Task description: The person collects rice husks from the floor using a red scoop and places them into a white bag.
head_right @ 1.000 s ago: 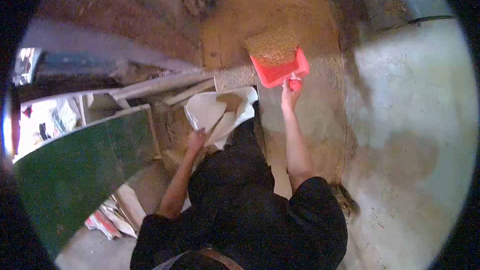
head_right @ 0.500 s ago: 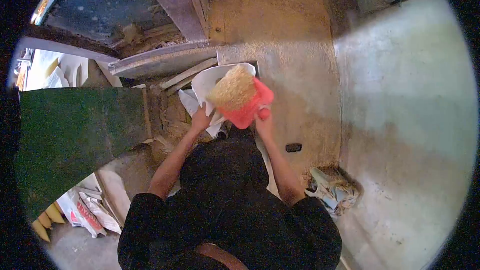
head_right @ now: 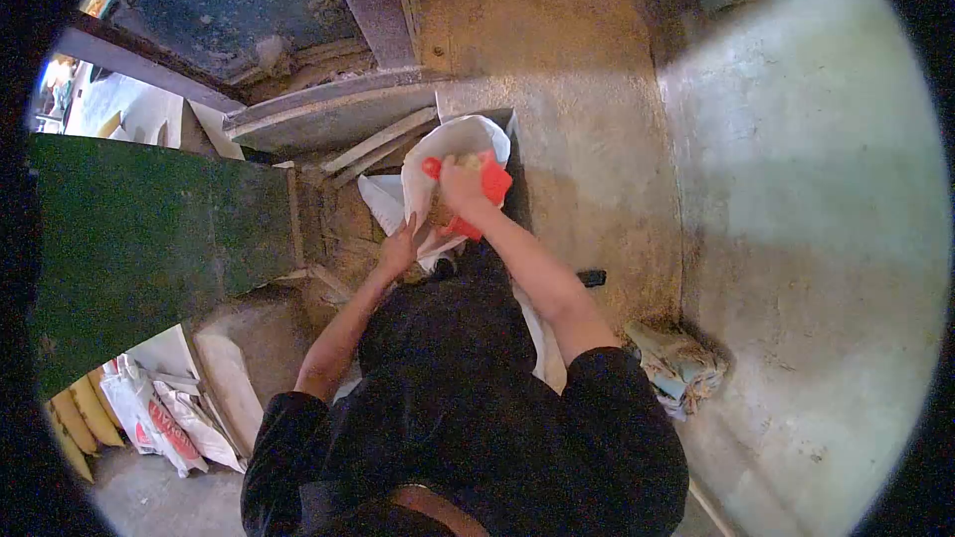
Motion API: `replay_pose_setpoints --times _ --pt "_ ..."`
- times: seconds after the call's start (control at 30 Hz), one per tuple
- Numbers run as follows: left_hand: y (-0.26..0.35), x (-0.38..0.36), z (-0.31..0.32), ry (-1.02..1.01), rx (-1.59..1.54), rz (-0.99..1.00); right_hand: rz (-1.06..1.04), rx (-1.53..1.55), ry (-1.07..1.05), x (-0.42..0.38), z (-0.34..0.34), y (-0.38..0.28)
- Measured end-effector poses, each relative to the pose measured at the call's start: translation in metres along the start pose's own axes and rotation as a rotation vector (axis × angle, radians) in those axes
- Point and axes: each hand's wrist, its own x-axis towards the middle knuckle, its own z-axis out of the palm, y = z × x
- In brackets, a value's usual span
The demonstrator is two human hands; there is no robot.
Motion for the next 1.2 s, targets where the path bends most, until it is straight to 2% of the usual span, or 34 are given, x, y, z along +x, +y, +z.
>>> replay_pose_setpoints --times 0.03,0.1,0.13,0.2,0.3,0.33,0.37,0.43,0.5,0.53,0.57,0.63,0.67,0.7,0.77,1.0,1.07,1.1,1.17,1.2 --pt "0.002 0.000 0.000 0.002 -0.001 0.002 -0.001 -0.003 0.002 0.002 -0.002 -0.012" --pt "0.009 0.000 -0.002 0.078 -0.096 0.095 -0.078 0.017 -0.251 0.003 -0.009 -0.033" --pt "0.017 0.000 -0.010 0.079 -0.093 0.102 -0.073 0.016 -0.246 0.003 -0.018 -0.040" --pt "0.035 -0.001 -0.032 0.272 -0.319 0.171 -0.114 0.014 -0.213 0.007 -0.041 -0.051" --pt "0.080 -0.016 -0.117 0.193 -0.431 0.061 -0.185 -0.023 -0.121 0.016 -0.087 -0.054" --pt "0.091 -0.025 -0.141 0.266 -0.494 0.141 -0.187 -0.021 -0.123 0.015 -0.119 -0.056" --pt "0.097 -0.032 -0.161 0.268 -0.494 0.136 -0.163 0.061 -0.148 0.013 -0.161 -0.057" --pt "0.102 -0.047 -0.193 0.326 -0.466 0.235 -0.140 0.150 -0.179 0.010 -0.200 -0.052" --pt "0.101 -0.055 -0.213 0.329 -0.450 0.246 -0.093 0.162 -0.037 0.008 -0.213 -0.043" --pt "0.098 -0.055 -0.219 0.341 -0.434 0.268 -0.168 0.193 0.111 0.009 -0.206 -0.034" --pt "0.090 -0.051 -0.221 0.343 -0.432 0.264 -0.171 0.196 0.110 0.016 -0.194 -0.027" --pt "0.067 -0.037 -0.217 0.339 -0.280 0.146 0.088 0.210 -0.310 0.030 -0.167 -0.014" --pt "0.053 -0.029 -0.208 0.261 -0.259 0.031 0.149 0.293 -0.385 0.030 -0.157 -0.009" --pt "0.031 -0.020 -0.187 0.266 -0.254 0.035 0.148 0.294 -0.377 0.029 -0.143 -0.004" --pt "-0.009 -0.002 -0.143 0.232 -0.087 0.015 0.230 0.256 -0.244 0.024 -0.121 0.002" --pt "-0.010 0.000 -0.095 0.216 -0.120 -0.057 0.363 0.397 -0.137 -0.022 -0.158 0.047" --pt "0.003 0.004 -0.103 0.188 -0.108 -0.199 0.439 0.495 0.021 -0.043 -0.163 0.075" --pt "0.003 0.007 -0.100 0.174 -0.100 -0.171 0.467 0.494 0.039 -0.057 -0.148 0.098" --pt "-0.001 0.014 -0.094 0.281 -0.101 -0.160 0.605 1.029 0.248 -0.090 -0.107 0.148" --pt "-0.002 0.017 -0.094 0.266 -0.094 -0.132 0.629 1.026 0.273 -0.105 -0.117 0.159"
